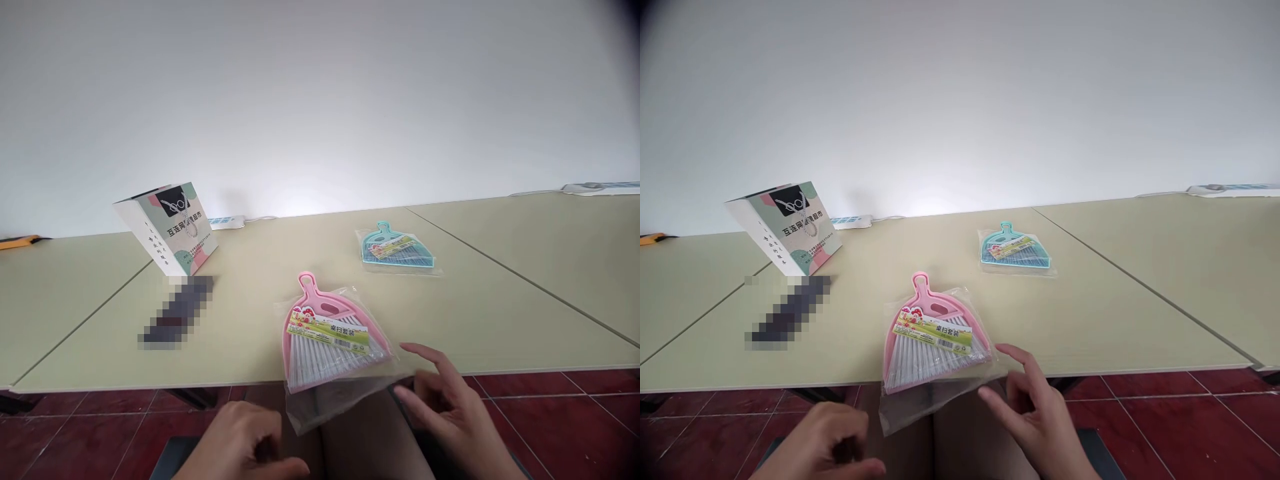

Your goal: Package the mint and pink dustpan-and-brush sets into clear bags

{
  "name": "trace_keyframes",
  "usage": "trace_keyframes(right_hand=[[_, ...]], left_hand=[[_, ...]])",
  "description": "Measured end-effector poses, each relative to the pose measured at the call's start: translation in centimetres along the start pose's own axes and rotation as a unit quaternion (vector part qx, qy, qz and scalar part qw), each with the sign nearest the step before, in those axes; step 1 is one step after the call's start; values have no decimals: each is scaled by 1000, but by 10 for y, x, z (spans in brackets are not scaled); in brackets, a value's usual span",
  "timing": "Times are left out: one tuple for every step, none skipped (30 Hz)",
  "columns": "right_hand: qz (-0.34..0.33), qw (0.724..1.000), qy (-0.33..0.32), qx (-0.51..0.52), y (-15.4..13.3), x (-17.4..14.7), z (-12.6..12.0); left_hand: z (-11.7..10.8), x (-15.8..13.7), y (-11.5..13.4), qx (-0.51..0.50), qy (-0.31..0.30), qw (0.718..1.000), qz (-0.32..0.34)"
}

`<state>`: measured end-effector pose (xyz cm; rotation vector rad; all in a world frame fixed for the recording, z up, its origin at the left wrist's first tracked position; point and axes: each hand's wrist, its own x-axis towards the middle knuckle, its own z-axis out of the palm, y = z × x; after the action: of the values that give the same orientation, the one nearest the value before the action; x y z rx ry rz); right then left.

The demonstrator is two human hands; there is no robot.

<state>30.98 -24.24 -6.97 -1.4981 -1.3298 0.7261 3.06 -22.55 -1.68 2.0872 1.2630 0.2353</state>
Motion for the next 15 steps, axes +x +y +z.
trace_keyframes(right_hand=[[-77, 994, 7, -72, 7, 3, -7], [-144, 981, 12, -133, 13, 6, -13], [-201, 962, 17, -184, 19, 9, -18], [-246, 943, 19, -225, 23, 12, -21], [-280, 925, 18, -256, 26, 15, -23], [-308, 910, 13, -277, 28, 18, -24], [-329, 898, 1, -292, 29, 20, -24], [-344, 890, -14, -298, 29, 23, -22], [-350, 889, -29, -295, 29, 25, -21], [-347, 893, -38, -285, 28, 26, -19], [-333, 902, -40, -271, 26, 27, -17], [-310, 915, -35, -256, 25, 28, -15], [-285, 927, -25, -241, 23, 29, -14], [-264, 937, -16, -229, 21, 29, -13], [-250, 942, -10, -223, 20, 29, -13]], left_hand=[[-4, -2, 0, 58, 55, 995, 65], [-6, -3, -1, 107, 106, 981, 126], [-5, -1, -3, 147, 150, 960, 183], [-3, 2, -6, 183, 184, 938, 228], [1, 7, -9, 216, 211, 917, 261], [6, 12, -14, 244, 229, 901, 277], [11, 17, -19, 263, 232, 892, 286], [15, 21, -23, 271, 227, 889, 291], [18, 23, -27, 266, 219, 894, 288], [20, 24, -29, 248, 210, 904, 278], [19, 24, -29, 219, 202, 918, 263], [17, 22, -28, 181, 193, 933, 245], [14, 19, -25, 136, 181, 948, 225], [9, 17, -21, 86, 172, 960, 203], [4, 15, -17, 37, 166, 968, 183]])
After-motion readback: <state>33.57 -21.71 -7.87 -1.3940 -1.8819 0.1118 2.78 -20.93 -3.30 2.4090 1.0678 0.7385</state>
